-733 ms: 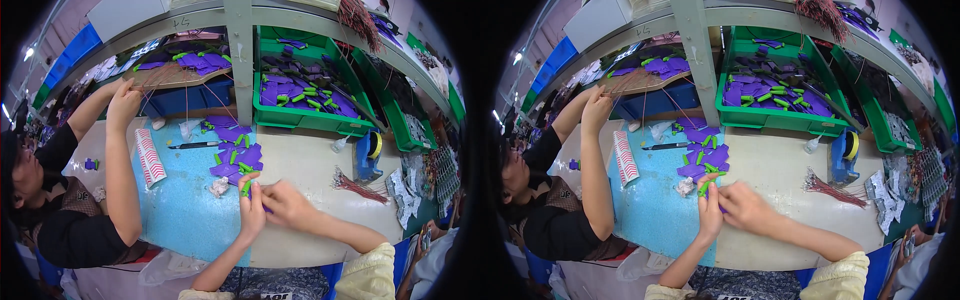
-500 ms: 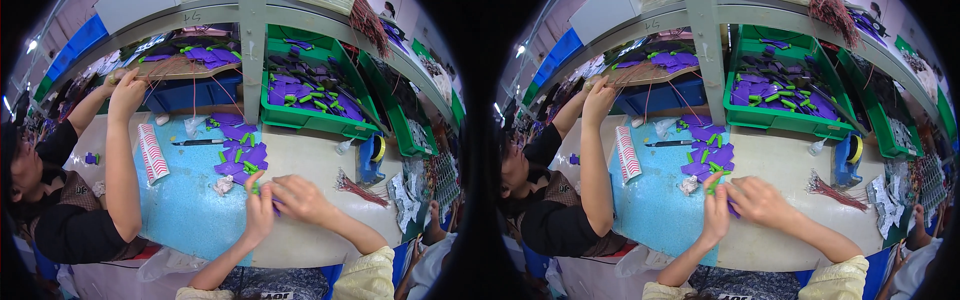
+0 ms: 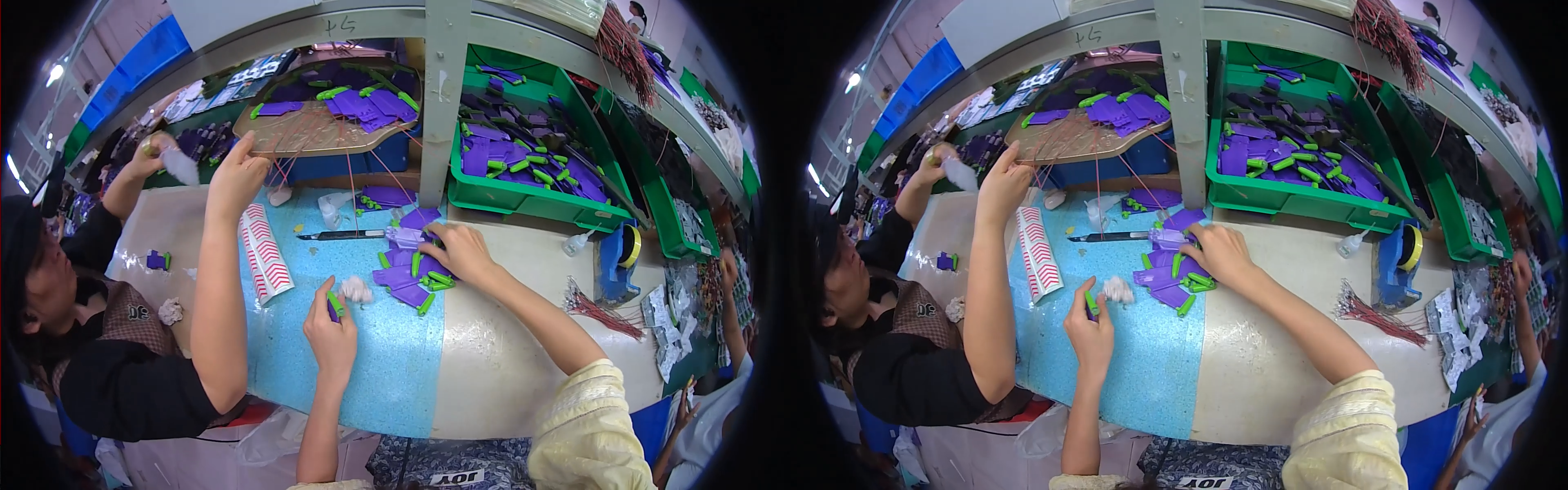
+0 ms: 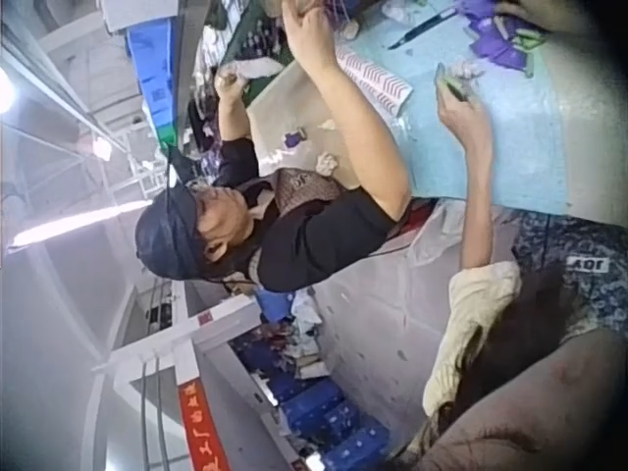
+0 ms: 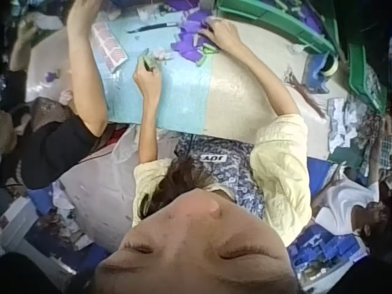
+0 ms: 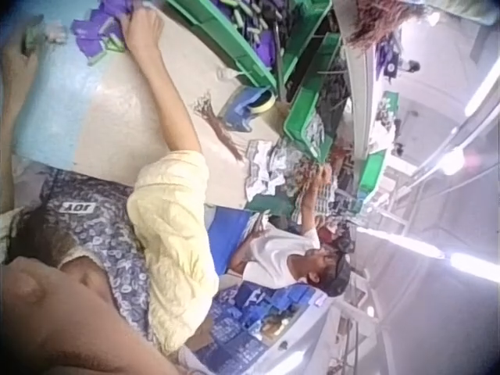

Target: The person attaches green plastic caps to purple plastic blades, stacks the assembled pieces, and connects wired LED lights to the plastic assemblies by hand.

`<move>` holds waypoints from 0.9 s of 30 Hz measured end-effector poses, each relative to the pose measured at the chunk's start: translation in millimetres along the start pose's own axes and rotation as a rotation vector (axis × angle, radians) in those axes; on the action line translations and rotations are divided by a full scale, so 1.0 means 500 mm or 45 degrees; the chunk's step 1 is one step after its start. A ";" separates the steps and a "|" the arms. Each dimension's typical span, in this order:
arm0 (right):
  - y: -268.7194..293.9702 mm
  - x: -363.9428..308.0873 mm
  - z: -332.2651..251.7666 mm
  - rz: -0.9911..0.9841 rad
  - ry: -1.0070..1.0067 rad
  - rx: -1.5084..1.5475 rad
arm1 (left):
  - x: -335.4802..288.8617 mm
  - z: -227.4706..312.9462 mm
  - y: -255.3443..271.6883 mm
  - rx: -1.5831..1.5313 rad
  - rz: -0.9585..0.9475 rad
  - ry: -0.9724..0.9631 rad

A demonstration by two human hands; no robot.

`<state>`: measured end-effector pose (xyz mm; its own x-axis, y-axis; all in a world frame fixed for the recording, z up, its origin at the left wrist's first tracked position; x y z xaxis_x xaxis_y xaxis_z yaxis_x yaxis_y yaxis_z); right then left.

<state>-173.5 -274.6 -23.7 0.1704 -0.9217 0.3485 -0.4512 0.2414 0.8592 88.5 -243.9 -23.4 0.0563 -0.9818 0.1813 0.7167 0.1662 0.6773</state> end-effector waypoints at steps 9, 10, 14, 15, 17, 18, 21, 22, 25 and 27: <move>0.177 -0.184 -0.105 -0.248 -0.429 0.854 | -0.103 0.253 -0.057 -0.260 -0.649 -0.711; 0.184 -0.181 -0.096 -0.168 -0.519 1.051 | -0.107 0.250 -0.068 -0.287 -0.651 -0.614; 0.115 -0.140 0.055 0.119 -0.380 0.046 | -0.063 0.177 -0.132 -0.489 -0.557 -0.102; 0.090 -0.136 0.089 0.213 -0.319 -0.334 | -0.038 0.180 -0.144 -0.313 -0.486 -0.144; 0.046 -0.108 0.159 0.196 -0.327 -0.517 | 0.018 0.183 -0.178 -0.147 -0.248 -0.491; 0.037 -0.093 0.175 0.166 -0.314 -0.688 | 0.048 0.196 -0.189 -0.053 -0.247 -0.519; 0.020 -0.076 0.169 0.071 -0.223 -0.697 | 0.106 0.194 -0.216 0.269 -0.293 -0.511; 0.026 -0.089 0.146 0.041 -0.219 -0.630 | 0.120 0.183 -0.231 0.481 -0.352 -0.478; 0.061 -0.209 0.087 -0.086 -0.245 -0.526 | 0.042 0.191 -0.223 0.477 -0.434 -0.581; 0.095 -0.269 0.075 0.001 -0.254 -0.356 | -0.014 0.197 -0.209 0.469 -0.430 -0.607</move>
<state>-250.5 -150.8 -43.6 -0.0166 -0.9561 0.2926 -0.1892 0.2904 0.9380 -55.3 -245.2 -25.0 -0.5004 -0.8519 0.1544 0.3534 -0.0382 0.9347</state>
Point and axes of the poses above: each hand's wrist, its own x-axis towards the middle knuckle, its own y-axis out of the back of the hand, z = x × y, the point moved 4 cm from there along x, towards the middle knuckle, and after that the axes turned 9 degrees about y, right-handed, at the moved point
